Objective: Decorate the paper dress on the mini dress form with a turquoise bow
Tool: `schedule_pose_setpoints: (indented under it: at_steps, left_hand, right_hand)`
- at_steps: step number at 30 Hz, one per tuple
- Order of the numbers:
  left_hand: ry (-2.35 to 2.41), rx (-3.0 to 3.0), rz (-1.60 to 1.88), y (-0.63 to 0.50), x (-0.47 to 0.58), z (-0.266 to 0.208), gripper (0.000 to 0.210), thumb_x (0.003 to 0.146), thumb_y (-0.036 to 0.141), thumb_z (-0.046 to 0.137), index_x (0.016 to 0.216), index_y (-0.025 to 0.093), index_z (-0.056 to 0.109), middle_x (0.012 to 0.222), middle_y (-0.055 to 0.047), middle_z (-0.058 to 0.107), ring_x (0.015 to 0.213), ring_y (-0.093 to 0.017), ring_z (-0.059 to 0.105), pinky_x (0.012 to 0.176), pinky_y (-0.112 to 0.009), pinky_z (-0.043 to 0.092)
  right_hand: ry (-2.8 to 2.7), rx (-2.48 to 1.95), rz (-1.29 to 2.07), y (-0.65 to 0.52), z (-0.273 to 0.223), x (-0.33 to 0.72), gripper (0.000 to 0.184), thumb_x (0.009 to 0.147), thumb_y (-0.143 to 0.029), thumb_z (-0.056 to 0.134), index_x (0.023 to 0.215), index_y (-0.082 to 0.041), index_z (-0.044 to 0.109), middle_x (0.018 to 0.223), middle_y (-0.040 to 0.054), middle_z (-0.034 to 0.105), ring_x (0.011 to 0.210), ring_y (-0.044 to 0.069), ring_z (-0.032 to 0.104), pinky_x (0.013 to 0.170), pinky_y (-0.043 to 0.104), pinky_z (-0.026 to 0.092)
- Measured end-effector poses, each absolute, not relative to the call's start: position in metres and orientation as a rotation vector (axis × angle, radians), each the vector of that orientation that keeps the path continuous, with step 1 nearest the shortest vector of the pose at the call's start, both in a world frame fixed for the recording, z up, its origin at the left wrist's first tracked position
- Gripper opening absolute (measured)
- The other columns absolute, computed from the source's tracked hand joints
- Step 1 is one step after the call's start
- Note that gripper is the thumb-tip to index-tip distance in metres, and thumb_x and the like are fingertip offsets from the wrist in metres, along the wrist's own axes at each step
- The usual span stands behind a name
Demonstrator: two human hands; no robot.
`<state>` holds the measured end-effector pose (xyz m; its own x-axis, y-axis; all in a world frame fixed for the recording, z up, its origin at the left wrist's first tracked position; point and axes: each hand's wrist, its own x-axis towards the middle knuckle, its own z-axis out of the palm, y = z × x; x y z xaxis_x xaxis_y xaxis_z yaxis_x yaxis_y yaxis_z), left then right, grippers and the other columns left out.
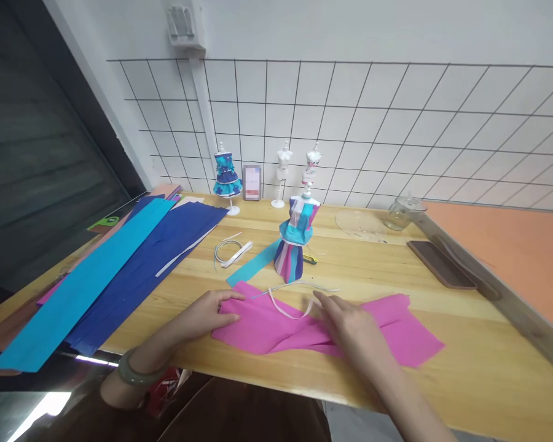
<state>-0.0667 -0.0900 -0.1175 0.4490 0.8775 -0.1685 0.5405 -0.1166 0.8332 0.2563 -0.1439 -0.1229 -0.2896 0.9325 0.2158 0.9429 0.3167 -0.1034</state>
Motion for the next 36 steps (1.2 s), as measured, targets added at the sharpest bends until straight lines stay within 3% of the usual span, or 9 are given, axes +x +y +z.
schedule_pose_setpoints:
  at_steps: [6, 13, 16, 22, 24, 27, 30, 33, 36]
  left_hand:
    - [1.207, 1.882, 0.379, -0.089, -0.071, -0.114, 0.048, 0.07, 0.03, 0.061, 0.117, 0.02, 0.062, 0.114, -0.004, 0.065, 0.097, -0.021, 0.06, 0.081, -0.027, 0.045]
    - [1.224, 1.898, 0.379, -0.092, -0.076, -0.119, 0.049, 0.072, 0.032, 0.059, 0.119, 0.021, 0.061, 0.103, -0.004, 0.068, 0.084, -0.021, 0.061, 0.071, -0.028, 0.045]
    - [1.272, 1.905, 0.386, -0.091, -0.082, -0.116, 0.052, 0.073, 0.033, 0.059, 0.123, 0.021, 0.057, 0.097, -0.005, 0.068, 0.084, -0.022, 0.061, 0.072, -0.03, 0.045]
    - [1.528, 2.029, 0.714, -0.105, -0.054, -0.083, 0.071, 0.073, 0.045, 0.064, 0.136, 0.022, 0.042, 0.122, -0.012, 0.055, 0.113, -0.031, 0.048, 0.095, -0.042, 0.037]
    - [1.353, 1.923, 0.724, -0.117, -0.033, -0.076, 0.087, 0.069, 0.05, 0.067, 0.143, 0.024, 0.029, 0.113, -0.011, 0.059, 0.095, -0.025, 0.055, 0.087, -0.039, 0.043]
    - [0.94, 1.753, 0.68, -0.134, -0.008, -0.077, 0.104, 0.062, 0.041, 0.077, 0.146, 0.026, 0.017, 0.104, -0.007, 0.061, 0.077, -0.016, 0.056, 0.075, -0.03, 0.047]
    - [0.683, 1.635, 0.692, -0.142, -0.004, -0.081, 0.073, 0.07, 0.035, 0.071, 0.135, 0.021, 0.04, 0.098, -0.005, 0.06, 0.081, -0.014, 0.056, 0.074, -0.026, 0.045]
    - [0.722, 1.634, 0.547, -0.148, -0.02, -0.08, 0.03, 0.081, 0.041, 0.057, 0.095, 0.014, 0.061, 0.075, -0.001, 0.057, 0.069, -0.012, 0.053, 0.063, -0.022, 0.041]
    - [0.8, 1.693, 0.433, -0.157, -0.046, -0.076, 0.033, 0.088, 0.044, 0.045, 0.079, 0.015, 0.059, 0.065, 0.002, 0.049, 0.062, -0.01, 0.047, 0.058, -0.021, 0.035]
  right_hand:
    - [-2.349, -1.928, 0.024, -0.1, -0.138, 0.258, 0.043, 0.087, -0.023, 0.04, 0.128, -0.011, 0.048, 0.094, 0.0143, 0.07, 0.075, 0.023, 0.067, 0.06, 0.03, 0.046]
    - [-2.331, -1.901, 0.179, -0.08, -0.133, 0.247, 0.022, 0.085, -0.016, 0.042, 0.09, -0.017, 0.063, 0.078, 0.0064, 0.072, 0.071, 0.017, 0.067, 0.059, 0.024, 0.043]
    - [-2.301, -1.918, 0.18, -0.083, -0.123, 0.257, 0.021, 0.085, -0.017, 0.042, 0.089, -0.017, 0.063, 0.072, 0.0053, 0.071, 0.066, 0.018, 0.066, 0.056, 0.024, 0.042]
    - [-2.26, -1.693, 0.041, -0.115, -0.087, 0.239, 0.02, 0.09, -0.021, 0.037, 0.093, -0.02, 0.057, 0.083, 0.005, 0.069, 0.067, 0.018, 0.065, 0.057, 0.027, 0.044]
    - [-2.323, -1.439, 0.025, -0.132, -0.075, 0.214, 0.02, 0.092, -0.02, 0.037, 0.09, -0.02, 0.057, 0.078, 0.005, 0.067, 0.068, 0.019, 0.063, 0.061, 0.029, 0.045]
    - [-2.316, -1.071, 0.203, -0.156, -0.062, 0.18, 0.014, 0.092, -0.02, 0.042, 0.092, -0.021, 0.056, 0.079, 0.004, 0.065, 0.071, 0.016, 0.061, 0.062, 0.027, 0.047]
    - [-2.21, -0.872, 0.39, -0.171, -0.057, 0.161, 0.013, 0.09, -0.015, 0.047, 0.095, -0.023, 0.056, 0.084, 0.0026, 0.066, 0.077, 0.014, 0.062, 0.066, 0.023, 0.05]
    - [-2.1, -0.896, 0.446, -0.175, -0.062, 0.153, 0.012, 0.089, -0.016, 0.05, 0.094, -0.024, 0.057, 0.077, 0.0011, 0.065, 0.069, 0.014, 0.063, 0.06, 0.022, 0.05]
    - [-2.12, -0.928, 0.527, -0.176, -0.073, 0.148, 0.012, 0.09, -0.02, 0.049, 0.088, -0.023, 0.06, 0.074, 0.0016, 0.066, 0.065, 0.014, 0.063, 0.056, 0.022, 0.052]
